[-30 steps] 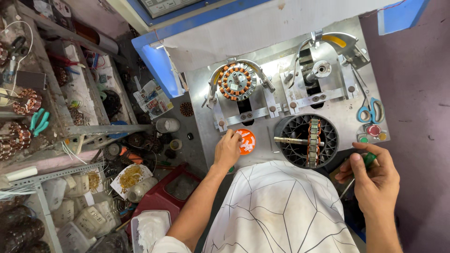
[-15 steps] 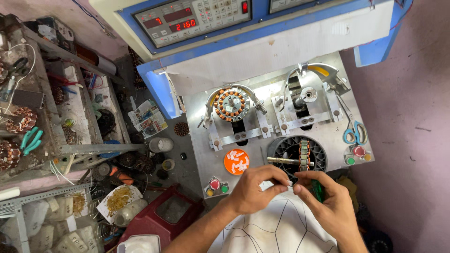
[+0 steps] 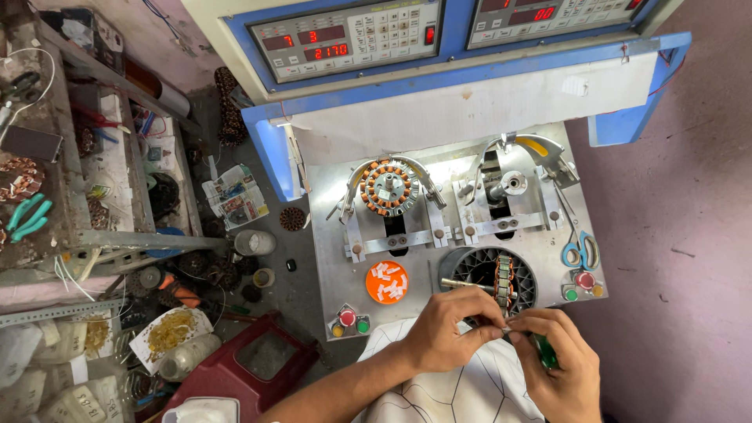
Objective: The person works on a fan stator using a screwdriver, handling wire leads and small components on a workshop table.
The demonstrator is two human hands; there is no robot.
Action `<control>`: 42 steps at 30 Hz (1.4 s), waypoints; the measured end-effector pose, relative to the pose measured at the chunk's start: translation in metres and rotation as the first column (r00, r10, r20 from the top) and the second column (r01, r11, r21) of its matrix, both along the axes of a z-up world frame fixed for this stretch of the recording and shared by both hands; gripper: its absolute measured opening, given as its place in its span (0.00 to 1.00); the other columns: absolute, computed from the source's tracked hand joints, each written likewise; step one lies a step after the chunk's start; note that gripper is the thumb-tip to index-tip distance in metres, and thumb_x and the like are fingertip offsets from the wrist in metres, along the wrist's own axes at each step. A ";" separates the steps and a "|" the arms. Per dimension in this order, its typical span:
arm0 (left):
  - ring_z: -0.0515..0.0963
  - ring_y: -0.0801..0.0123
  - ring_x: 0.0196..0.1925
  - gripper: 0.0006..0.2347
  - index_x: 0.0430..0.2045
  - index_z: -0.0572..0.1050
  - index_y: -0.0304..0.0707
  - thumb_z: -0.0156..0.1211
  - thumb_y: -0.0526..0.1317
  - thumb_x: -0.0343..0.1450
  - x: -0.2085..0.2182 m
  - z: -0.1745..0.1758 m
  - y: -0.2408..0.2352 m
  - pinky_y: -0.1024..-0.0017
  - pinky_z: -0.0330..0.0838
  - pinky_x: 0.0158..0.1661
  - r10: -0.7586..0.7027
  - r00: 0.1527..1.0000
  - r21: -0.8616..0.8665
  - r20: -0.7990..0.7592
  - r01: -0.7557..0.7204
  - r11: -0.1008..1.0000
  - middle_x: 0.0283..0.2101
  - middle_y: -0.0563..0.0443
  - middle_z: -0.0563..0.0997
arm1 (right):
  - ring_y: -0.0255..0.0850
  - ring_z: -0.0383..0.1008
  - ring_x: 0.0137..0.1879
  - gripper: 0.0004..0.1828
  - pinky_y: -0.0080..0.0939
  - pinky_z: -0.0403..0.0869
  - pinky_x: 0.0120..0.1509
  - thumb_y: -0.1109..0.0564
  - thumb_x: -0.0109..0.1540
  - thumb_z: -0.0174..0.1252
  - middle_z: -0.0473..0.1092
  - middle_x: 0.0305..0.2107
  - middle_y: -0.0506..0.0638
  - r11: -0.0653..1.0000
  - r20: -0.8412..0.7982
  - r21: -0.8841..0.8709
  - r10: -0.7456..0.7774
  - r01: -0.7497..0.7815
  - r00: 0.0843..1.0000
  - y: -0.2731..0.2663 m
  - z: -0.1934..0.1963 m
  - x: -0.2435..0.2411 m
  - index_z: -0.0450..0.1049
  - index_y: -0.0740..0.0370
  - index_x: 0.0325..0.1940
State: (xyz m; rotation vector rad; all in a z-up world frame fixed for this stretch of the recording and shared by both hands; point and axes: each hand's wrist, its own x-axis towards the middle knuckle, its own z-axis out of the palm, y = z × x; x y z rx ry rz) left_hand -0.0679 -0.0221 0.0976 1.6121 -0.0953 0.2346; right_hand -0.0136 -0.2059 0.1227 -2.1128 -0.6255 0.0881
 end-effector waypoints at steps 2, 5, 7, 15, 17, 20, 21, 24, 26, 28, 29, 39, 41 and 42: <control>0.83 0.64 0.37 0.04 0.34 0.76 0.34 0.66 0.29 0.69 -0.001 -0.002 -0.004 0.70 0.78 0.40 -0.023 0.995 0.000 -0.095 0.023 1.000 0.35 0.48 0.79 | 0.39 0.78 0.39 0.10 0.33 0.74 0.44 0.68 0.55 0.63 0.75 0.35 0.50 1.000 -0.017 -0.031 -0.006 0.006 1.000 -0.001 -0.007 -0.004 0.73 0.63 0.39; 0.83 0.62 0.36 0.05 0.35 0.76 0.33 0.65 0.29 0.69 -0.002 -0.009 -0.010 0.68 0.77 0.39 -0.031 0.993 0.030 -0.115 0.035 0.999 0.35 0.47 0.79 | 0.39 0.76 0.37 0.10 0.33 0.73 0.43 0.69 0.57 0.60 0.74 0.33 0.50 0.996 -0.051 -0.079 -0.041 0.037 0.998 -0.003 -0.021 -0.010 0.71 0.64 0.41; 0.83 0.63 0.36 0.04 0.36 0.75 0.32 0.63 0.29 0.71 -0.003 -0.013 -0.013 0.68 0.77 0.39 -0.054 0.987 0.042 -0.149 0.060 0.997 0.35 0.47 0.80 | 0.38 0.75 0.36 0.09 0.33 0.73 0.43 0.69 0.58 0.58 0.73 0.32 0.50 0.997 -0.087 -0.064 -0.039 0.034 0.995 -0.003 -0.028 -0.014 0.70 0.65 0.42; 0.85 0.68 0.42 0.07 0.42 0.77 0.32 0.66 0.32 0.72 -0.005 -0.019 -0.007 0.73 0.80 0.46 -0.075 0.987 -0.157 -0.141 0.053 0.986 0.40 0.48 0.82 | 0.28 0.62 0.19 0.04 0.29 0.60 0.21 0.67 0.62 0.59 0.74 0.23 0.50 0.952 -0.587 0.088 -0.188 0.294 0.787 -0.011 -0.022 -0.015 0.76 0.66 0.42; 0.86 0.67 0.43 0.06 0.40 0.78 0.33 0.67 0.32 0.72 -0.006 -0.019 -0.006 0.73 0.81 0.45 -0.069 0.986 -0.137 -0.151 0.048 0.989 0.41 0.48 0.83 | 0.27 0.62 0.19 0.04 0.28 0.60 0.22 0.67 0.62 0.61 0.72 0.24 0.48 0.956 -0.594 0.105 -0.159 0.273 0.788 -0.012 -0.019 -0.015 0.77 0.67 0.40; 0.86 0.66 0.43 0.07 0.39 0.79 0.32 0.68 0.31 0.70 -0.007 -0.022 -0.007 0.72 0.81 0.45 -0.021 0.991 -0.121 -0.132 0.005 0.993 0.42 0.46 0.84 | 0.29 0.64 0.25 0.07 0.29 0.63 0.28 0.67 0.58 0.65 0.71 0.26 0.47 0.975 -0.474 0.107 -0.122 0.195 0.872 -0.008 -0.013 -0.016 0.77 0.66 0.41; 0.86 0.65 0.43 0.07 0.39 0.79 0.32 0.68 0.31 0.70 -0.007 -0.024 -0.008 0.72 0.81 0.45 -0.004 0.994 -0.104 -0.113 -0.007 0.995 0.42 0.46 0.84 | 0.30 0.66 0.29 0.09 0.30 0.66 0.31 0.67 0.57 0.66 0.72 0.28 0.47 0.985 -0.365 0.102 -0.093 0.139 0.926 -0.006 -0.011 -0.014 0.76 0.66 0.41; 0.86 0.64 0.43 0.06 0.39 0.79 0.33 0.68 0.31 0.70 -0.009 -0.030 -0.011 0.72 0.80 0.44 0.043 0.996 -0.062 -0.084 -0.048 0.997 0.42 0.46 0.84 | 0.35 0.73 0.34 0.11 0.33 0.71 0.37 0.67 0.56 0.67 0.75 0.32 0.49 0.998 -0.107 -0.003 -0.070 0.070 0.992 0.003 -0.006 -0.012 0.75 0.65 0.40; 0.86 0.64 0.42 0.06 0.39 0.79 0.33 0.68 0.30 0.71 -0.009 -0.032 -0.014 0.72 0.81 0.43 0.064 0.994 -0.055 -0.093 -0.069 0.996 0.42 0.47 0.84 | 0.37 0.76 0.35 0.11 0.35 0.72 0.39 0.68 0.55 0.67 0.75 0.33 0.50 0.996 -0.014 -0.056 -0.074 0.073 0.997 0.009 -0.005 -0.012 0.75 0.64 0.39; 0.86 0.63 0.42 0.06 0.38 0.79 0.34 0.67 0.29 0.71 -0.006 -0.035 -0.013 0.72 0.80 0.43 0.066 0.995 -0.023 -0.071 -0.068 0.997 0.41 0.47 0.84 | 0.39 0.77 0.36 0.10 0.36 0.73 0.40 0.69 0.56 0.66 0.75 0.34 0.51 0.994 0.024 -0.068 -0.079 0.081 0.997 0.013 -0.006 -0.011 0.74 0.64 0.39; 0.85 0.63 0.42 0.06 0.38 0.78 0.34 0.67 0.28 0.71 -0.004 -0.036 -0.012 0.72 0.80 0.43 0.067 0.996 -0.008 -0.059 -0.068 0.998 0.41 0.48 0.83 | 0.39 0.77 0.36 0.10 0.36 0.73 0.40 0.69 0.56 0.66 0.75 0.34 0.51 0.993 0.041 -0.066 -0.095 0.098 0.995 0.014 -0.007 -0.011 0.75 0.64 0.39; 0.63 0.54 0.79 0.20 0.57 0.76 0.40 0.60 0.34 0.68 0.057 -0.065 0.017 0.57 0.55 0.78 -0.189 0.971 -0.115 0.144 0.207 0.972 0.68 0.45 0.73 | 0.34 0.76 0.36 0.09 0.31 0.74 0.40 0.69 0.61 0.69 0.76 0.36 0.51 0.970 0.125 -0.042 -0.234 0.241 0.964 0.017 -0.021 0.006 0.77 0.65 0.42; 0.61 0.53 0.81 0.20 0.58 0.77 0.39 0.61 0.32 0.69 0.062 -0.077 0.020 0.57 0.54 0.79 -0.307 0.944 -0.164 0.123 0.324 0.932 0.68 0.47 0.74 | 0.34 0.76 0.36 0.09 0.31 0.73 0.40 0.69 0.61 0.70 0.76 0.36 0.51 0.972 0.132 -0.036 -0.224 0.231 0.966 0.016 -0.024 0.006 0.77 0.65 0.42; 0.63 0.54 0.79 0.19 0.57 0.77 0.40 0.63 0.33 0.70 0.063 -0.082 0.021 0.58 0.56 0.78 -0.315 0.941 -0.149 0.128 0.332 0.932 0.67 0.49 0.75 | 0.34 0.76 0.36 0.09 0.31 0.73 0.40 0.69 0.61 0.70 0.76 0.35 0.51 0.974 0.138 -0.034 -0.218 0.225 0.966 0.015 -0.025 0.005 0.77 0.66 0.42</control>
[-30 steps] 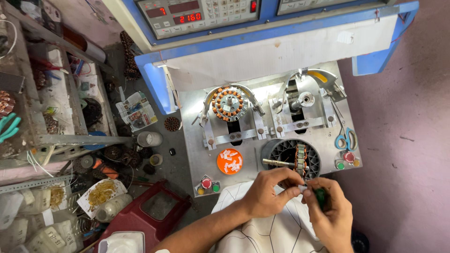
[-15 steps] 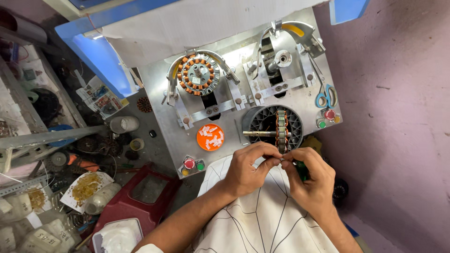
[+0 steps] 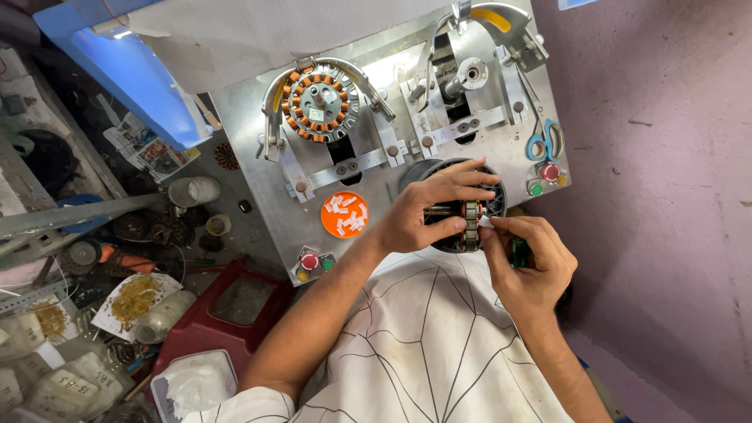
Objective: The person works on a fan stator using a screwdriver, handling wire leads and small components on a workshop table.
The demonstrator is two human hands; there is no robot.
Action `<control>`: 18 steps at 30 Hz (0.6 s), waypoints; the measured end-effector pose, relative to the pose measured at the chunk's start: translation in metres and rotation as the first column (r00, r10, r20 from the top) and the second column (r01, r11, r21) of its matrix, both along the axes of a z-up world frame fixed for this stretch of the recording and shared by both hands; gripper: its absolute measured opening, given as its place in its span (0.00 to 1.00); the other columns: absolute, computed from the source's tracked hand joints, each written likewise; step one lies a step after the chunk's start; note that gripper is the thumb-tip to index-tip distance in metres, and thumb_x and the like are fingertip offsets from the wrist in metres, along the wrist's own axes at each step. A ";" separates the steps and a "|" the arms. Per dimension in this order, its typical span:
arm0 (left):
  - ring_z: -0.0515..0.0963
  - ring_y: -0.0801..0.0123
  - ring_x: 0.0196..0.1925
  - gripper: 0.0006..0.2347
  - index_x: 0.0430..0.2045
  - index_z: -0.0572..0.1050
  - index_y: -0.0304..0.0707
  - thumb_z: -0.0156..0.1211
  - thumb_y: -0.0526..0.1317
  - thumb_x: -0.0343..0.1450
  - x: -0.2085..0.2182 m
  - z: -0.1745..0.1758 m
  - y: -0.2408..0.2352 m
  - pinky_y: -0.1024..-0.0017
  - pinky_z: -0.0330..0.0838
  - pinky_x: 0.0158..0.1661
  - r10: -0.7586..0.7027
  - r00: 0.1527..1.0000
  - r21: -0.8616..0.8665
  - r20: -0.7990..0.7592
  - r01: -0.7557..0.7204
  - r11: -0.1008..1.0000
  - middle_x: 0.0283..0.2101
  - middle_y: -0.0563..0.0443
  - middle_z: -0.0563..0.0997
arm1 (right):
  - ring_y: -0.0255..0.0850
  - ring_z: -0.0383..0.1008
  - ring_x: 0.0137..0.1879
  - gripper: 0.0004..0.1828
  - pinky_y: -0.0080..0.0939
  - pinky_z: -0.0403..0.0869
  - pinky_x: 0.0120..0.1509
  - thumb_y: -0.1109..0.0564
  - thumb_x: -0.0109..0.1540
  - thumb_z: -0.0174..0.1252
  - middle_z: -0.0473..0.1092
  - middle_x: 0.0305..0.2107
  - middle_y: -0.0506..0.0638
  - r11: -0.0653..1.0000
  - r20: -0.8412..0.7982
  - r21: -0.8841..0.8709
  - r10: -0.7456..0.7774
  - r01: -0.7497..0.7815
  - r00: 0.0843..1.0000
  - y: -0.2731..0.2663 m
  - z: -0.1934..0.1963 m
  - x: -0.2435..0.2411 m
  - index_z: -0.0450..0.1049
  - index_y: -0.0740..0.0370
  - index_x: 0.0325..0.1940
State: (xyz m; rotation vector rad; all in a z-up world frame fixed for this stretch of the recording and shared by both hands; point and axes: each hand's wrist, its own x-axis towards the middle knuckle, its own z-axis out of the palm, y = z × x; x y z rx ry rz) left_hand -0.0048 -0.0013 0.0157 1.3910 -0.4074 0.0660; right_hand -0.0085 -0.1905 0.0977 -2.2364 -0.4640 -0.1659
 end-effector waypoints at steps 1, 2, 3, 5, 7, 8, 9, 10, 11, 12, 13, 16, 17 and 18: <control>0.65 0.56 0.77 0.17 0.56 0.78 0.41 0.66 0.34 0.71 0.001 -0.004 0.001 0.59 0.59 0.76 -0.007 1.000 0.013 0.009 0.006 1.000 0.65 0.50 0.77 | 0.34 0.76 0.37 0.09 0.31 0.72 0.40 0.69 0.61 0.69 0.76 0.35 0.51 1.000 0.007 0.001 0.006 -0.006 1.000 -0.001 -0.001 -0.001 0.77 0.66 0.42; 0.68 0.57 0.75 0.16 0.55 0.78 0.42 0.68 0.34 0.72 0.002 -0.007 0.002 0.60 0.61 0.75 -0.012 1.000 0.027 0.017 0.011 1.000 0.64 0.52 0.78 | 0.34 0.76 0.37 0.09 0.30 0.72 0.39 0.69 0.61 0.69 0.76 0.35 0.51 1.000 0.012 -0.001 0.009 -0.009 1.000 -0.001 -0.002 0.000 0.77 0.66 0.42; 0.68 0.56 0.75 0.16 0.55 0.78 0.42 0.69 0.34 0.72 0.003 -0.009 0.002 0.60 0.63 0.74 -0.027 1.000 0.023 0.012 0.026 0.999 0.63 0.52 0.78 | 0.34 0.75 0.37 0.09 0.29 0.72 0.38 0.69 0.61 0.69 0.76 0.35 0.51 1.000 0.018 -0.003 0.012 -0.012 1.000 -0.002 -0.003 0.000 0.77 0.66 0.42; 0.69 0.55 0.76 0.16 0.54 0.79 0.44 0.70 0.34 0.71 0.004 -0.011 0.004 0.60 0.66 0.74 -0.058 0.998 0.014 0.000 0.058 0.998 0.62 0.52 0.77 | 0.33 0.76 0.37 0.08 0.28 0.72 0.37 0.69 0.62 0.69 0.76 0.35 0.51 1.000 0.026 -0.006 0.019 -0.019 0.999 -0.002 -0.005 0.000 0.76 0.66 0.42; 0.69 0.56 0.73 0.16 0.54 0.79 0.44 0.70 0.35 0.71 0.005 -0.011 0.005 0.60 0.66 0.74 -0.063 0.998 0.008 0.019 0.063 0.998 0.62 0.52 0.77 | 0.33 0.76 0.37 0.09 0.28 0.73 0.36 0.70 0.62 0.69 0.76 0.35 0.52 1.000 0.035 -0.011 0.026 -0.026 0.999 -0.003 -0.006 0.001 0.76 0.66 0.42; 0.69 0.57 0.72 0.16 0.54 0.79 0.44 0.70 0.35 0.71 0.005 -0.011 0.004 0.60 0.66 0.74 -0.065 0.997 0.003 0.030 0.065 0.998 0.61 0.52 0.77 | 0.33 0.76 0.36 0.09 0.28 0.72 0.36 0.70 0.62 0.69 0.76 0.35 0.52 1.000 0.036 -0.013 0.022 -0.022 0.999 -0.004 -0.006 0.001 0.76 0.66 0.42; 0.69 0.56 0.73 0.16 0.54 0.79 0.44 0.70 0.35 0.71 0.006 -0.011 0.004 0.60 0.66 0.74 -0.066 0.997 0.004 0.030 0.066 0.998 0.61 0.53 0.77 | 0.33 0.75 0.35 0.09 0.28 0.72 0.35 0.70 0.61 0.69 0.76 0.34 0.52 1.000 0.036 -0.014 0.019 -0.019 0.999 -0.004 -0.007 0.000 0.76 0.66 0.42; 0.69 0.56 0.74 0.16 0.54 0.79 0.44 0.70 0.35 0.71 0.006 -0.010 0.005 0.60 0.66 0.74 -0.067 0.997 0.005 0.031 0.067 0.998 0.61 0.53 0.77 | 0.33 0.75 0.34 0.09 0.28 0.72 0.35 0.70 0.61 0.69 0.75 0.34 0.52 1.000 0.037 -0.017 0.017 -0.016 0.999 -0.004 -0.007 0.000 0.76 0.66 0.41; 0.69 0.56 0.75 0.16 0.54 0.79 0.44 0.70 0.36 0.71 0.006 -0.010 0.005 0.60 0.66 0.73 -0.067 0.997 0.006 0.032 0.067 0.998 0.61 0.53 0.77 | 0.33 0.75 0.34 0.09 0.28 0.72 0.35 0.71 0.61 0.69 0.75 0.34 0.52 1.000 0.040 -0.016 0.020 -0.019 0.999 -0.004 -0.008 0.000 0.76 0.67 0.41; 0.69 0.56 0.75 0.16 0.54 0.79 0.44 0.70 0.36 0.71 0.007 -0.010 0.005 0.60 0.66 0.73 -0.069 0.997 -0.002 0.027 0.069 0.998 0.61 0.53 0.77 | 0.33 0.75 0.34 0.09 0.29 0.72 0.35 0.71 0.61 0.69 0.75 0.34 0.52 1.000 0.044 -0.014 0.024 -0.024 0.999 -0.003 -0.008 0.001 0.76 0.67 0.41; 0.69 0.56 0.75 0.16 0.54 0.79 0.44 0.70 0.36 0.71 0.007 -0.010 0.006 0.60 0.66 0.73 -0.070 0.997 -0.009 0.023 0.071 0.997 0.61 0.53 0.77 | 0.33 0.75 0.34 0.09 0.29 0.72 0.35 0.71 0.61 0.69 0.75 0.34 0.52 1.000 0.047 -0.012 0.029 -0.028 0.998 -0.003 -0.008 0.001 0.76 0.67 0.42; 0.70 0.57 0.73 0.16 0.54 0.79 0.44 0.70 0.37 0.71 0.008 -0.010 0.007 0.60 0.66 0.73 -0.079 0.996 -0.008 0.032 0.079 0.997 0.61 0.53 0.78 | 0.33 0.75 0.33 0.10 0.32 0.73 0.36 0.71 0.59 0.69 0.74 0.34 0.52 0.998 0.064 -0.051 0.050 -0.047 0.997 -0.003 -0.008 0.002 0.76 0.67 0.40; 0.70 0.57 0.72 0.16 0.54 0.79 0.44 0.70 0.37 0.72 0.008 -0.010 0.008 0.60 0.66 0.74 -0.083 0.996 -0.004 0.040 0.083 0.997 0.61 0.53 0.78 | 0.34 0.76 0.34 0.10 0.32 0.75 0.37 0.71 0.59 0.69 0.74 0.35 0.52 0.995 0.090 -0.077 0.070 -0.063 0.993 -0.002 -0.008 0.003 0.77 0.66 0.41; 0.69 0.57 0.73 0.15 0.54 0.79 0.43 0.69 0.36 0.72 0.008 -0.009 0.008 0.60 0.65 0.74 -0.080 0.996 -0.007 0.036 0.080 0.997 0.61 0.52 0.78 | 0.35 0.77 0.36 0.10 0.33 0.76 0.39 0.70 0.59 0.70 0.74 0.35 0.51 0.991 0.117 -0.105 0.090 -0.078 0.989 -0.002 -0.008 0.004 0.77 0.66 0.41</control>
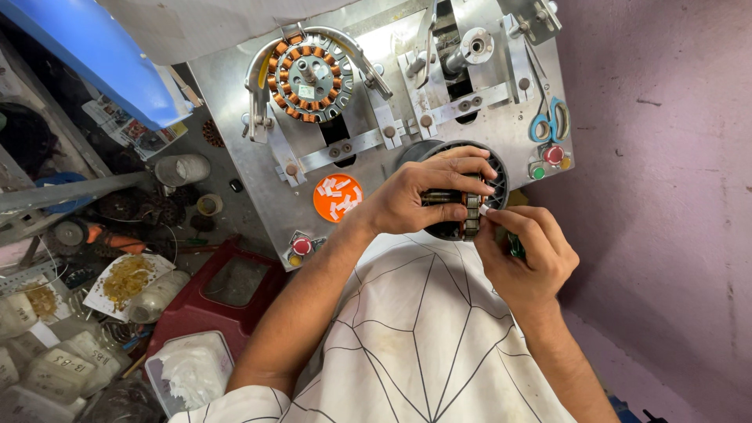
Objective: The person works on a fan stator using a screwdriver, handling wire leads and small components on a workshop table.
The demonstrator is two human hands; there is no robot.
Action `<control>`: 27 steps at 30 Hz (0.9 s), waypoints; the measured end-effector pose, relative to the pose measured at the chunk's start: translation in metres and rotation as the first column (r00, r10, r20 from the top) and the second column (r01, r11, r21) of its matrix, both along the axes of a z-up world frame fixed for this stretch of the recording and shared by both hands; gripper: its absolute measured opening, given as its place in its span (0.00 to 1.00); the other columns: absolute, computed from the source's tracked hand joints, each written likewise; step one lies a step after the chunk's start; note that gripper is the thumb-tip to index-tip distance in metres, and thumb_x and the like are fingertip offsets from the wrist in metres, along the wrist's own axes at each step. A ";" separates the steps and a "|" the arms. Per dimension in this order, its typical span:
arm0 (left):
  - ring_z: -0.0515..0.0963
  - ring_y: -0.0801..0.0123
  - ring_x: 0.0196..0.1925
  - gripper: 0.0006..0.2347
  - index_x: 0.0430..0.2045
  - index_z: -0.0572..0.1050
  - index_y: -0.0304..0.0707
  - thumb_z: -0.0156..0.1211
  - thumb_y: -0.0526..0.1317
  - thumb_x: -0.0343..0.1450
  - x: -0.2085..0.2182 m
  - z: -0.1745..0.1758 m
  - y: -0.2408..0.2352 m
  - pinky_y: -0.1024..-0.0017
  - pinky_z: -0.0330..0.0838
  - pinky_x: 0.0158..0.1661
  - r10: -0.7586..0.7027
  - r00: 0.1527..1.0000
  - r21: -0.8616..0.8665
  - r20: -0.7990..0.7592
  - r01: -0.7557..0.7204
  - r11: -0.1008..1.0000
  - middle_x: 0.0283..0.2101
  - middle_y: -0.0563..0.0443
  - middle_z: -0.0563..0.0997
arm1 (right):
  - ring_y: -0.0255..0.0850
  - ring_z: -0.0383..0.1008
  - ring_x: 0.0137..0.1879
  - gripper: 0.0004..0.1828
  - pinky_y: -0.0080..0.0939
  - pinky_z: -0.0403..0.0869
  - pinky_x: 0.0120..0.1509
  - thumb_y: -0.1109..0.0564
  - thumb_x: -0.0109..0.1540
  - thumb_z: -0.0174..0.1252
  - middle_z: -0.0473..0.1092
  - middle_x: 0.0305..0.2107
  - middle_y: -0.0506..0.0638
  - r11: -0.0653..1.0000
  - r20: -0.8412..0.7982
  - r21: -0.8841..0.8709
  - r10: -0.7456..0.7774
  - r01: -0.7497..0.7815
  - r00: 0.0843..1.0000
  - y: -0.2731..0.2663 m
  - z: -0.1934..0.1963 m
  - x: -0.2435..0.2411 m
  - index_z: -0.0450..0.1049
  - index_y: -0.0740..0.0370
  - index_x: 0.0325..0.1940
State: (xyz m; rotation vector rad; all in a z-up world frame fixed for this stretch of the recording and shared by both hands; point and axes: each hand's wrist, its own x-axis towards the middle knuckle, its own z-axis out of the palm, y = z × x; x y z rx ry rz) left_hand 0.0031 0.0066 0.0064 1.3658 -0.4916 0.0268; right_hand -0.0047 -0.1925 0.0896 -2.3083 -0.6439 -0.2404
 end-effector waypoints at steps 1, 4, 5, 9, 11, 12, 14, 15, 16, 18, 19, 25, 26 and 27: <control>0.69 0.56 0.74 0.15 0.54 0.79 0.43 0.68 0.36 0.73 -0.001 0.000 0.001 0.60 0.65 0.75 0.003 1.000 -0.002 -0.004 -0.003 1.000 0.62 0.52 0.78 | 0.36 0.78 0.37 0.10 0.33 0.77 0.40 0.70 0.59 0.70 0.74 0.36 0.51 1.000 0.029 -0.026 0.018 -0.017 0.999 0.000 0.000 0.001 0.77 0.65 0.41; 0.69 0.58 0.73 0.13 0.54 0.79 0.44 0.66 0.34 0.74 -0.002 -0.001 -0.002 0.63 0.67 0.72 0.024 1.000 -0.007 -0.020 -0.024 1.000 0.62 0.53 0.78 | 0.37 0.78 0.38 0.12 0.35 0.78 0.42 0.69 0.57 0.70 0.74 0.37 0.50 0.995 -0.034 -0.085 0.051 -0.053 0.998 -0.003 0.007 0.006 0.78 0.63 0.41; 0.70 0.59 0.72 0.13 0.54 0.80 0.44 0.65 0.33 0.75 -0.001 -0.002 -0.004 0.65 0.68 0.71 0.032 0.999 -0.010 -0.025 -0.032 0.999 0.62 0.54 0.79 | 0.37 0.78 0.38 0.12 0.35 0.78 0.41 0.69 0.56 0.70 0.74 0.37 0.49 0.993 -0.045 -0.101 0.057 -0.061 0.997 -0.003 0.008 0.008 0.78 0.63 0.41; 0.72 0.58 0.73 0.14 0.53 0.80 0.45 0.67 0.32 0.73 0.000 -0.006 -0.006 0.64 0.70 0.72 0.044 0.999 -0.009 -0.001 -0.044 0.999 0.60 0.55 0.78 | 0.37 0.78 0.36 0.11 0.35 0.79 0.39 0.69 0.56 0.70 0.73 0.36 0.49 0.982 -0.075 -0.170 0.066 -0.078 0.995 -0.003 0.012 0.012 0.78 0.62 0.40; 0.72 0.58 0.72 0.14 0.53 0.80 0.45 0.67 0.32 0.73 0.000 -0.007 -0.006 0.64 0.71 0.71 0.051 0.999 -0.008 0.006 -0.051 0.999 0.60 0.55 0.78 | 0.38 0.78 0.36 0.12 0.36 0.78 0.39 0.68 0.56 0.70 0.73 0.36 0.50 0.976 -0.070 -0.205 0.066 -0.079 0.995 -0.002 0.014 0.010 0.78 0.62 0.41; 0.72 0.58 0.72 0.14 0.53 0.80 0.45 0.67 0.31 0.73 -0.001 -0.007 -0.006 0.64 0.71 0.71 0.055 0.998 -0.007 0.012 -0.055 0.998 0.60 0.55 0.78 | 0.39 0.78 0.37 0.12 0.37 0.78 0.40 0.68 0.56 0.70 0.73 0.36 0.50 0.972 -0.057 -0.219 0.068 -0.079 0.996 -0.002 0.015 0.008 0.78 0.62 0.41; 0.72 0.58 0.72 0.14 0.53 0.80 0.45 0.67 0.31 0.73 -0.001 -0.007 -0.006 0.64 0.71 0.71 0.059 0.998 -0.006 0.022 -0.059 0.998 0.60 0.55 0.78 | 0.39 0.78 0.37 0.12 0.38 0.78 0.40 0.67 0.56 0.71 0.74 0.37 0.50 0.971 -0.037 -0.224 0.080 -0.087 0.996 -0.003 0.014 0.008 0.78 0.61 0.42; 0.72 0.58 0.72 0.14 0.53 0.80 0.45 0.67 0.31 0.73 -0.001 -0.008 -0.006 0.64 0.71 0.70 0.056 0.998 -0.008 0.012 -0.056 0.998 0.60 0.55 0.78 | 0.39 0.78 0.37 0.12 0.37 0.77 0.40 0.67 0.56 0.71 0.74 0.37 0.50 0.972 -0.030 -0.215 0.090 -0.095 0.995 -0.003 0.013 0.008 0.78 0.61 0.42; 0.72 0.58 0.72 0.14 0.53 0.80 0.45 0.67 0.31 0.73 -0.002 -0.008 -0.006 0.65 0.72 0.70 0.054 0.999 -0.010 0.003 -0.054 0.999 0.60 0.55 0.78 | 0.39 0.78 0.37 0.12 0.37 0.77 0.39 0.67 0.57 0.71 0.74 0.37 0.50 0.973 -0.022 -0.206 0.101 -0.103 0.995 -0.003 0.012 0.009 0.78 0.61 0.42; 0.72 0.59 0.72 0.14 0.53 0.80 0.45 0.67 0.31 0.72 -0.001 -0.009 -0.006 0.65 0.72 0.70 0.054 0.999 -0.009 0.006 -0.054 0.998 0.60 0.56 0.78 | 0.39 0.77 0.35 0.13 0.38 0.76 0.37 0.67 0.56 0.72 0.73 0.36 0.50 0.970 0.015 -0.218 0.109 -0.103 0.994 -0.004 0.011 0.007 0.79 0.62 0.42; 0.72 0.59 0.72 0.15 0.53 0.80 0.45 0.67 0.31 0.72 -0.001 -0.008 -0.007 0.64 0.71 0.71 0.057 0.998 -0.005 0.018 -0.057 0.998 0.60 0.56 0.78 | 0.40 0.76 0.34 0.13 0.38 0.75 0.36 0.67 0.55 0.73 0.73 0.35 0.51 0.969 0.033 -0.223 0.114 -0.104 0.993 -0.004 0.010 0.007 0.79 0.62 0.41; 0.72 0.58 0.72 0.15 0.52 0.80 0.45 0.67 0.31 0.72 -0.001 -0.010 -0.007 0.64 0.70 0.71 0.058 0.998 0.009 0.021 -0.058 0.998 0.60 0.55 0.78 | 0.38 0.76 0.36 0.12 0.36 0.76 0.38 0.69 0.58 0.72 0.73 0.36 0.49 0.964 0.061 -0.235 0.142 -0.124 0.988 -0.005 0.008 0.008 0.78 0.62 0.42; 0.72 0.59 0.72 0.14 0.52 0.80 0.45 0.67 0.31 0.72 -0.002 -0.010 -0.007 0.65 0.71 0.71 0.055 0.998 0.003 0.013 -0.055 0.998 0.60 0.55 0.78 | 0.37 0.76 0.36 0.12 0.36 0.76 0.38 0.69 0.58 0.71 0.73 0.36 0.50 0.964 0.057 -0.232 0.145 -0.128 0.988 -0.006 0.008 0.007 0.78 0.62 0.43; 0.72 0.59 0.72 0.14 0.52 0.80 0.45 0.67 0.31 0.72 -0.002 -0.010 -0.007 0.65 0.71 0.71 0.056 0.998 0.002 0.011 -0.056 0.998 0.60 0.55 0.78 | 0.37 0.76 0.36 0.12 0.36 0.76 0.38 0.69 0.59 0.71 0.73 0.36 0.50 0.964 0.053 -0.229 0.148 -0.132 0.988 -0.006 0.008 0.007 0.78 0.62 0.43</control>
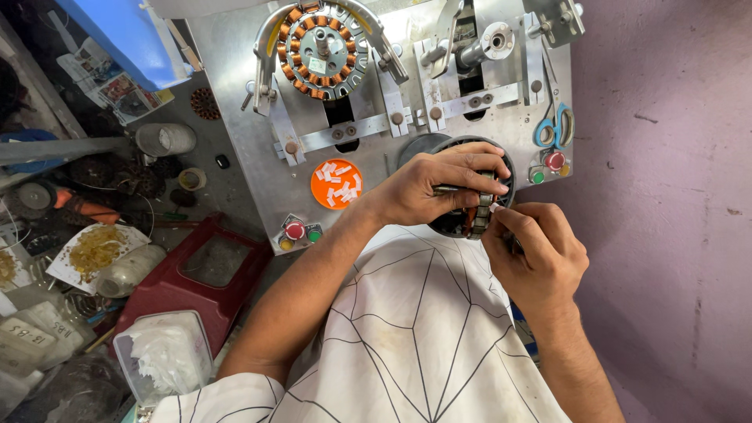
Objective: The person works on a fan stator using a screwdriver, handling wire leads and small components on a workshop table.
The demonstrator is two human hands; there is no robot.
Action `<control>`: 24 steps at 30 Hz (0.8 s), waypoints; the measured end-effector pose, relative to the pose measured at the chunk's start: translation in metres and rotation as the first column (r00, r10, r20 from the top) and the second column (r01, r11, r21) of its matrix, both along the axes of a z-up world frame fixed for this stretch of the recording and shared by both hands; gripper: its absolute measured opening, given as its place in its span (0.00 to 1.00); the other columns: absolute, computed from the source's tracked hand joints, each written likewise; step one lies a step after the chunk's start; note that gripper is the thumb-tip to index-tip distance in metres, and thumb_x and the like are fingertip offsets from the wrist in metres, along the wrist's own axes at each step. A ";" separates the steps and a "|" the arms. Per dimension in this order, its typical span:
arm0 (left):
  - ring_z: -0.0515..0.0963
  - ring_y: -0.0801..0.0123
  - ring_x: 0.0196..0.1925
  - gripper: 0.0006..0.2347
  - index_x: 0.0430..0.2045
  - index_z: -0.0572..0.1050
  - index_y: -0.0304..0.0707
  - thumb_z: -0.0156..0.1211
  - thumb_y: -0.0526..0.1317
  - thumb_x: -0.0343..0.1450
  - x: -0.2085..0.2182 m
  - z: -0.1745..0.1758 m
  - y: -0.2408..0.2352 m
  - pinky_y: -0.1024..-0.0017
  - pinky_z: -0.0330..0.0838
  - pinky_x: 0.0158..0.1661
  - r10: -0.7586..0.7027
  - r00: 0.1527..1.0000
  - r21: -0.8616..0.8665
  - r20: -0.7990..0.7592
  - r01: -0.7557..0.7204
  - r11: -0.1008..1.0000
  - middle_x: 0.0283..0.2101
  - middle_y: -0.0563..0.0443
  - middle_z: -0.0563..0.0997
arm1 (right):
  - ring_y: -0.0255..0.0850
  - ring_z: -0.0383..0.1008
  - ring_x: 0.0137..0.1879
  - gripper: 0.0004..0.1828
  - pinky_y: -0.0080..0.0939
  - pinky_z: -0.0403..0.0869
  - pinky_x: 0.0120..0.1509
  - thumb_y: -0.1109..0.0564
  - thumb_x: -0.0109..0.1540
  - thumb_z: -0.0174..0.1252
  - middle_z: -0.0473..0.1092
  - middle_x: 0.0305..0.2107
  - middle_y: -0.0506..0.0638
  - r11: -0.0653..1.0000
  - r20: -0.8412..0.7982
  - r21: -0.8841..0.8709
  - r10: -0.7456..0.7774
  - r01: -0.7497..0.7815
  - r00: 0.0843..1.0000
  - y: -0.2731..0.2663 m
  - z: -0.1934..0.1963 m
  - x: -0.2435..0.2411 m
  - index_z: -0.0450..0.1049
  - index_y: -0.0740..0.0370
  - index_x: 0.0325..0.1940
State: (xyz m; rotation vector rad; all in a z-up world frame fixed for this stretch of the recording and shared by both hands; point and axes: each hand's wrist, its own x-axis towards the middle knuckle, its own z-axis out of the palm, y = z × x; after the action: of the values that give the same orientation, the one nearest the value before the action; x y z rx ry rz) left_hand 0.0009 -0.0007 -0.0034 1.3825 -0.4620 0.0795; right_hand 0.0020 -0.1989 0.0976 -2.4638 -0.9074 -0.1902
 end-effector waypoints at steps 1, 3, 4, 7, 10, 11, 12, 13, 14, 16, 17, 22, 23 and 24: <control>0.72 0.59 0.72 0.14 0.52 0.80 0.45 0.67 0.31 0.72 0.000 0.000 0.000 0.65 0.71 0.71 0.002 1.000 0.002 0.002 -0.002 1.000 0.60 0.55 0.78 | 0.37 0.76 0.36 0.12 0.35 0.76 0.38 0.69 0.59 0.71 0.73 0.36 0.50 1.000 -0.001 0.005 0.004 -0.004 1.000 0.000 0.000 0.001 0.78 0.62 0.43; 0.72 0.59 0.72 0.14 0.52 0.80 0.45 0.67 0.31 0.72 0.001 0.000 0.000 0.65 0.70 0.71 0.004 1.000 -0.005 0.007 -0.004 1.000 0.60 0.55 0.78 | 0.36 0.76 0.35 0.11 0.34 0.76 0.36 0.70 0.59 0.71 0.73 0.35 0.50 1.000 0.003 0.014 -0.001 0.001 1.000 0.001 -0.003 0.000 0.78 0.63 0.42; 0.72 0.59 0.72 0.14 0.52 0.80 0.45 0.67 0.31 0.72 0.000 0.000 0.000 0.64 0.70 0.72 0.004 1.000 -0.013 0.012 -0.004 1.000 0.60 0.55 0.78 | 0.36 0.76 0.34 0.11 0.34 0.76 0.35 0.70 0.59 0.70 0.73 0.34 0.49 1.000 0.004 0.019 -0.004 0.004 1.000 0.002 -0.003 -0.001 0.78 0.63 0.41; 0.71 0.59 0.73 0.14 0.52 0.80 0.45 0.67 0.31 0.72 0.001 -0.001 0.001 0.64 0.70 0.72 0.006 1.000 -0.022 0.020 -0.005 1.000 0.60 0.55 0.78 | 0.35 0.75 0.33 0.11 0.35 0.75 0.34 0.70 0.58 0.70 0.73 0.34 0.50 0.999 0.008 0.022 -0.025 0.025 1.000 0.003 -0.003 -0.003 0.78 0.63 0.40; 0.71 0.58 0.73 0.14 0.52 0.80 0.44 0.67 0.30 0.72 0.000 -0.002 0.001 0.63 0.69 0.72 0.019 1.000 -0.004 0.024 -0.019 1.000 0.60 0.55 0.79 | 0.36 0.77 0.38 0.12 0.34 0.78 0.38 0.67 0.58 0.71 0.73 0.36 0.49 0.998 -0.017 -0.061 0.003 -0.004 1.000 0.002 0.001 0.003 0.77 0.62 0.42; 0.71 0.58 0.73 0.14 0.52 0.80 0.44 0.67 0.30 0.72 0.000 -0.002 0.001 0.63 0.69 0.73 0.022 0.999 0.005 0.030 -0.022 1.000 0.59 0.55 0.79 | 0.37 0.77 0.37 0.13 0.35 0.77 0.38 0.67 0.57 0.71 0.73 0.36 0.49 0.997 -0.023 -0.072 -0.004 0.002 1.000 0.003 0.003 0.003 0.77 0.61 0.42; 0.71 0.58 0.73 0.14 0.52 0.80 0.44 0.67 0.31 0.72 0.000 -0.002 0.000 0.63 0.69 0.72 0.024 0.999 0.004 0.033 -0.025 1.000 0.59 0.55 0.79 | 0.37 0.77 0.36 0.13 0.36 0.77 0.38 0.67 0.57 0.71 0.73 0.36 0.49 0.997 -0.029 -0.082 -0.010 0.008 1.000 0.004 0.005 0.003 0.77 0.61 0.42; 0.72 0.58 0.72 0.14 0.51 0.80 0.44 0.67 0.31 0.72 0.001 -0.002 0.000 0.63 0.69 0.72 0.027 0.999 0.003 0.036 -0.027 1.000 0.59 0.54 0.79 | 0.38 0.76 0.36 0.13 0.37 0.77 0.38 0.67 0.56 0.71 0.72 0.36 0.49 0.996 -0.035 -0.092 -0.016 0.013 0.999 0.005 0.007 0.003 0.77 0.61 0.41; 0.72 0.58 0.72 0.14 0.51 0.80 0.44 0.67 0.31 0.72 0.001 -0.001 0.000 0.64 0.70 0.72 0.029 0.999 0.003 0.039 -0.029 1.000 0.59 0.54 0.79 | 0.38 0.76 0.35 0.13 0.38 0.77 0.38 0.66 0.56 0.71 0.72 0.35 0.49 0.993 -0.045 -0.112 -0.029 0.023 0.999 0.007 0.010 0.002 0.77 0.61 0.41; 0.72 0.58 0.72 0.14 0.51 0.80 0.44 0.67 0.30 0.72 0.001 -0.001 0.000 0.63 0.69 0.72 0.027 0.999 -0.004 0.045 -0.027 1.000 0.59 0.54 0.79 | 0.40 0.76 0.34 0.12 0.39 0.77 0.37 0.66 0.56 0.71 0.72 0.34 0.49 0.988 -0.060 -0.146 -0.049 0.040 0.997 0.011 0.013 0.002 0.77 0.61 0.41; 0.72 0.58 0.72 0.14 0.51 0.80 0.44 0.67 0.30 0.72 0.000 -0.001 0.000 0.63 0.69 0.72 0.027 0.999 -0.008 0.046 -0.027 1.000 0.59 0.54 0.78 | 0.40 0.76 0.34 0.12 0.39 0.77 0.37 0.66 0.56 0.70 0.72 0.35 0.49 0.986 -0.070 -0.159 -0.057 0.045 0.996 0.013 0.015 0.002 0.77 0.61 0.42; 0.72 0.57 0.72 0.14 0.51 0.79 0.42 0.66 0.29 0.72 -0.001 -0.002 0.000 0.63 0.68 0.72 0.030 0.998 -0.005 0.055 -0.029 1.000 0.59 0.53 0.78 | 0.42 0.77 0.32 0.11 0.41 0.77 0.36 0.64 0.57 0.70 0.72 0.34 0.51 0.963 -0.135 -0.256 -0.126 0.089 0.983 0.023 0.025 0.003 0.77 0.63 0.42; 0.72 0.57 0.72 0.14 0.51 0.79 0.41 0.66 0.29 0.72 0.000 -0.002 0.000 0.63 0.68 0.72 0.027 0.998 -0.005 0.059 -0.027 1.000 0.59 0.53 0.78 | 0.43 0.77 0.33 0.12 0.41 0.77 0.37 0.64 0.56 0.70 0.73 0.34 0.52 0.964 -0.150 -0.249 -0.128 0.088 0.980 0.025 0.026 0.005 0.78 0.63 0.42; 0.71 0.57 0.72 0.14 0.51 0.79 0.40 0.66 0.29 0.72 0.000 -0.002 0.000 0.63 0.68 0.72 0.023 0.998 -0.015 0.062 -0.022 1.000 0.59 0.53 0.78 | 0.44 0.78 0.34 0.12 0.42 0.77 0.39 0.63 0.55 0.70 0.74 0.34 0.52 0.966 -0.165 -0.243 -0.129 0.086 0.978 0.026 0.028 0.008 0.78 0.63 0.42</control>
State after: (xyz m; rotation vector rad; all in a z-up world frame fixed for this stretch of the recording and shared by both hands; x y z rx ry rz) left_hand 0.0007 -0.0005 -0.0058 1.3739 -0.4964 0.1447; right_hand 0.0102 -0.1727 0.1259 -2.6987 -0.7555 0.1085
